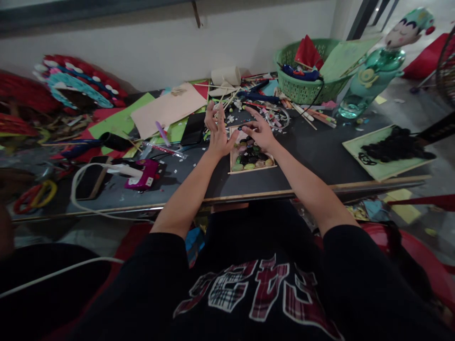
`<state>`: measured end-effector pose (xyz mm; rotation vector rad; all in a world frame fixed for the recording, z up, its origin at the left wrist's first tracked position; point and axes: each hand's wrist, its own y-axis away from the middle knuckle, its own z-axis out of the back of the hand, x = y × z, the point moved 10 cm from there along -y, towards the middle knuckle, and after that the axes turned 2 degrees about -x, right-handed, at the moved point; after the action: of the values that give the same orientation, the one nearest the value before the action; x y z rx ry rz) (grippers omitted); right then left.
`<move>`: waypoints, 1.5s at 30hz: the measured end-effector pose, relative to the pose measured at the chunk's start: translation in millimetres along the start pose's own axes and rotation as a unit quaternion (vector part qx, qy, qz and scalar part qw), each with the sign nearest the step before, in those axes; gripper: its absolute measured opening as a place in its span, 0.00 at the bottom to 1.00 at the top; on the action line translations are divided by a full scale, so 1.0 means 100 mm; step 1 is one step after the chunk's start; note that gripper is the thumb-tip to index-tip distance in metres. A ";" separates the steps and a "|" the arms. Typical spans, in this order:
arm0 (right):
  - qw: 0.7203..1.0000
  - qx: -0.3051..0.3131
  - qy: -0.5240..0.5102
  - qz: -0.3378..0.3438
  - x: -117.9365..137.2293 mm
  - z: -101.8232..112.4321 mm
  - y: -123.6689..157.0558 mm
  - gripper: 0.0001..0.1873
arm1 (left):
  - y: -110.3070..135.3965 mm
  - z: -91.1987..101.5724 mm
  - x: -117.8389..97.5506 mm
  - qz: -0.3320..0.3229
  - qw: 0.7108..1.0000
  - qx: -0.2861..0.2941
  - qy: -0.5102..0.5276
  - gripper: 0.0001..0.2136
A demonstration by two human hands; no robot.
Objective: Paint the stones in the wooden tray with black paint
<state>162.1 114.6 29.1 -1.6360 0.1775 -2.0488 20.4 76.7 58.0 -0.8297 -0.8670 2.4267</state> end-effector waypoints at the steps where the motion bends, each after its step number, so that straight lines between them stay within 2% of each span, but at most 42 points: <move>1: 1.000 -0.007 -0.007 -0.002 0.01 0.01 0.00 0.45 | 0.00 0.00 0.01 -0.002 1.000 0.001 0.002 0.42; 5: 0.999 -0.028 -0.029 -0.003 0.02 0.05 0.00 0.49 | 0.01 -0.04 0.00 -0.024 1.000 0.009 -0.012 0.41; 9: 1.000 -0.013 -0.012 -0.017 0.00 0.02 0.01 0.52 | 0.00 -0.08 -0.02 -0.030 0.999 0.030 -0.026 0.41; 13: 0.999 -0.037 -0.026 0.005 0.06 0.06 0.00 0.57 | -0.01 -0.05 -0.04 -0.036 0.999 0.020 0.004 0.40; 16: 0.998 -0.050 -0.035 0.011 0.07 0.08 0.00 0.49 | -0.02 -0.03 -0.05 -0.026 0.999 0.014 0.014 0.42; 19: 0.999 -0.025 -0.039 -0.005 0.07 0.01 0.02 0.35 | -0.02 0.00 -0.02 0.007 1.000 0.006 -0.008 0.46; 21: 0.999 -0.017 -0.042 -0.027 0.05 -0.01 0.04 0.32 | -0.02 0.02 -0.01 0.013 1.000 0.000 -0.019 0.47; 26: 0.997 -0.053 -0.038 -0.033 0.08 0.07 0.04 0.37 | 0.00 0.03 -0.04 -0.020 1.000 -0.008 -0.005 0.41; 33: 0.998 -0.021 -0.050 -0.012 0.01 -0.01 0.01 0.34 | 0.00 -0.01 -0.03 -0.014 1.000 0.007 -0.010 0.40; 40: 0.995 -0.077 -0.065 -0.008 -0.02 0.12 0.00 0.35 | -0.01 0.00 -0.06 -0.003 1.000 0.026 -0.012 0.42; 45: 0.994 -0.086 -0.063 0.003 -0.05 0.18 -0.04 0.41 | -0.01 0.00 -0.07 -0.013 1.000 0.016 0.008 0.39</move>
<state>178.7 124.4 31.0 -1.8598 0.3215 -1.9647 25.8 73.4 61.0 -0.8194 -0.8256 2.4031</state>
